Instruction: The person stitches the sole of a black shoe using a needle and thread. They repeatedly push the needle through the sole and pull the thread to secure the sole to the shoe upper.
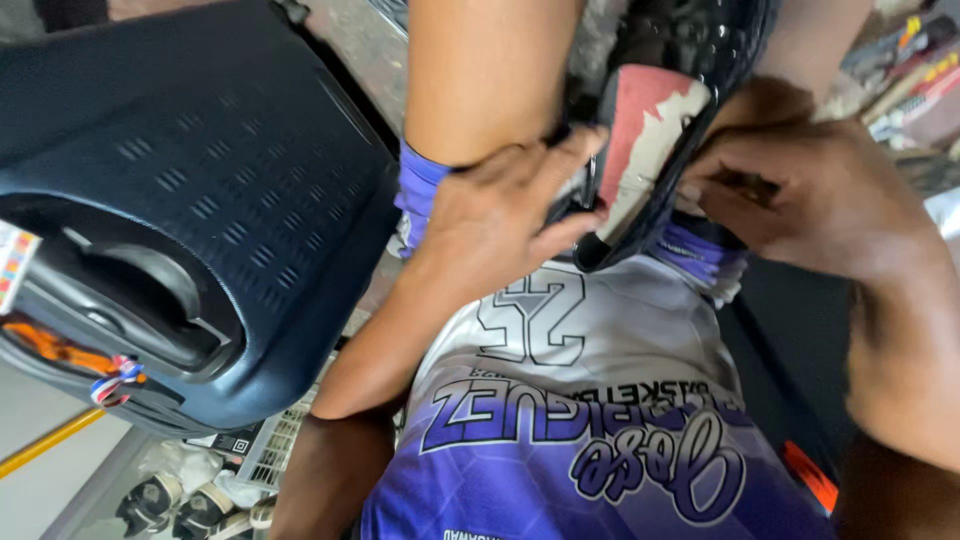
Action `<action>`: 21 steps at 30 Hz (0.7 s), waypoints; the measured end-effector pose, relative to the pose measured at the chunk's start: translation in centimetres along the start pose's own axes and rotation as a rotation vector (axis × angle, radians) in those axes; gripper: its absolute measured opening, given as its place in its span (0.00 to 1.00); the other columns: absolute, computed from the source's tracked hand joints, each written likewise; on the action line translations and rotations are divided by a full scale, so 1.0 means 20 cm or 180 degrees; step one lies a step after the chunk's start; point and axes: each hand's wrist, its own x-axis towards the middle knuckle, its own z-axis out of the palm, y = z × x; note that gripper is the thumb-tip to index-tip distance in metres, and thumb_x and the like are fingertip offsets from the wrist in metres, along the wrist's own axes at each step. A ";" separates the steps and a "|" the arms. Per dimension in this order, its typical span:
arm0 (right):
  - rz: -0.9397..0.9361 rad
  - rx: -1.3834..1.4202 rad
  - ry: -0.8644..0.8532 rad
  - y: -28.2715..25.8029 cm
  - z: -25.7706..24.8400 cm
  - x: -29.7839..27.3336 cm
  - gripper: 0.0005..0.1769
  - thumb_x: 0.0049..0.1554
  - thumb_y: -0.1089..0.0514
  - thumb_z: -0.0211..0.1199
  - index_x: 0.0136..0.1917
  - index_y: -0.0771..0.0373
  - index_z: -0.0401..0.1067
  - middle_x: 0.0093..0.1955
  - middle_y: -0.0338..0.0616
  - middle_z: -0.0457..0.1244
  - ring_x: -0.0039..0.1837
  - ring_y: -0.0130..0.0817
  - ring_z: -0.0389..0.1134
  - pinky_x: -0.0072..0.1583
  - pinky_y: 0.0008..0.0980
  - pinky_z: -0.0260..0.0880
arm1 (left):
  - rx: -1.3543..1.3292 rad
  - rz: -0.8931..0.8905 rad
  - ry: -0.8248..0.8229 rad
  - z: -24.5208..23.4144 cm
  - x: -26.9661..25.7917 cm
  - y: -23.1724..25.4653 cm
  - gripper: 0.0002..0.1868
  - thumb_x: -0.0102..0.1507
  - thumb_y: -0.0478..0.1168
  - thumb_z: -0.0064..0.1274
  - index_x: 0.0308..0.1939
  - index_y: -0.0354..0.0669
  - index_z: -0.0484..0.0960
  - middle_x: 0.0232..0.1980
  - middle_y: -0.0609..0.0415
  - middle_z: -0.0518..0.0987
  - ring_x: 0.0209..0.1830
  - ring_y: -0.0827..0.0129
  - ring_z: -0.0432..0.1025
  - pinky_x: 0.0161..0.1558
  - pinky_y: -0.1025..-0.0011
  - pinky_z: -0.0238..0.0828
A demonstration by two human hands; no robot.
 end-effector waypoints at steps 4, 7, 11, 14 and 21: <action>0.0004 -0.0251 0.0097 0.00 0.02 -0.02 0.08 0.54 0.56 0.70 0.48 0.57 0.79 0.40 0.41 0.70 0.36 0.36 0.72 0.39 0.33 0.71 | -0.0242 0.0021 0.0082 0.03 -0.01 -0.06 0.13 0.65 0.48 0.62 0.46 0.46 0.80 0.42 0.55 0.79 0.41 0.62 0.76 0.43 0.65 0.73; -0.0294 -0.0515 0.0263 -0.03 0.04 -0.04 0.09 0.60 0.53 0.69 0.50 0.58 0.79 0.43 0.44 0.71 0.39 0.40 0.72 0.42 0.36 0.70 | -0.1804 -0.0093 0.0044 0.03 -0.08 -0.11 0.08 0.70 0.43 0.56 0.41 0.44 0.76 0.48 0.51 0.78 0.44 0.65 0.73 0.41 0.71 0.69; -0.0530 -0.0801 0.0498 -0.10 0.03 -0.01 0.09 0.61 0.52 0.66 0.50 0.59 0.78 0.41 0.46 0.70 0.38 0.42 0.71 0.42 0.38 0.70 | -0.5038 -0.1557 -0.0252 0.05 -0.07 -0.14 0.07 0.67 0.40 0.51 0.36 0.42 0.78 0.39 0.58 0.83 0.29 0.81 0.68 0.26 0.82 0.58; -0.0360 -0.0919 0.0369 -0.11 0.03 -0.06 0.08 0.61 0.53 0.66 0.50 0.59 0.78 0.38 0.46 0.70 0.34 0.40 0.70 0.37 0.37 0.68 | -0.3784 -0.1868 -0.0196 0.14 -0.03 -0.09 0.08 0.76 0.36 0.49 0.44 0.35 0.80 0.31 0.57 0.76 0.28 0.79 0.61 0.30 0.75 0.57; -0.0822 -0.1066 0.0676 -0.11 0.06 -0.04 0.04 0.62 0.57 0.62 0.50 0.58 0.73 0.42 0.39 0.68 0.38 0.39 0.70 0.40 0.35 0.69 | -0.1191 -0.0595 0.0005 0.18 0.02 0.02 0.07 0.74 0.32 0.47 0.56 0.44 0.74 0.36 0.51 0.79 0.34 0.63 0.76 0.41 0.67 0.73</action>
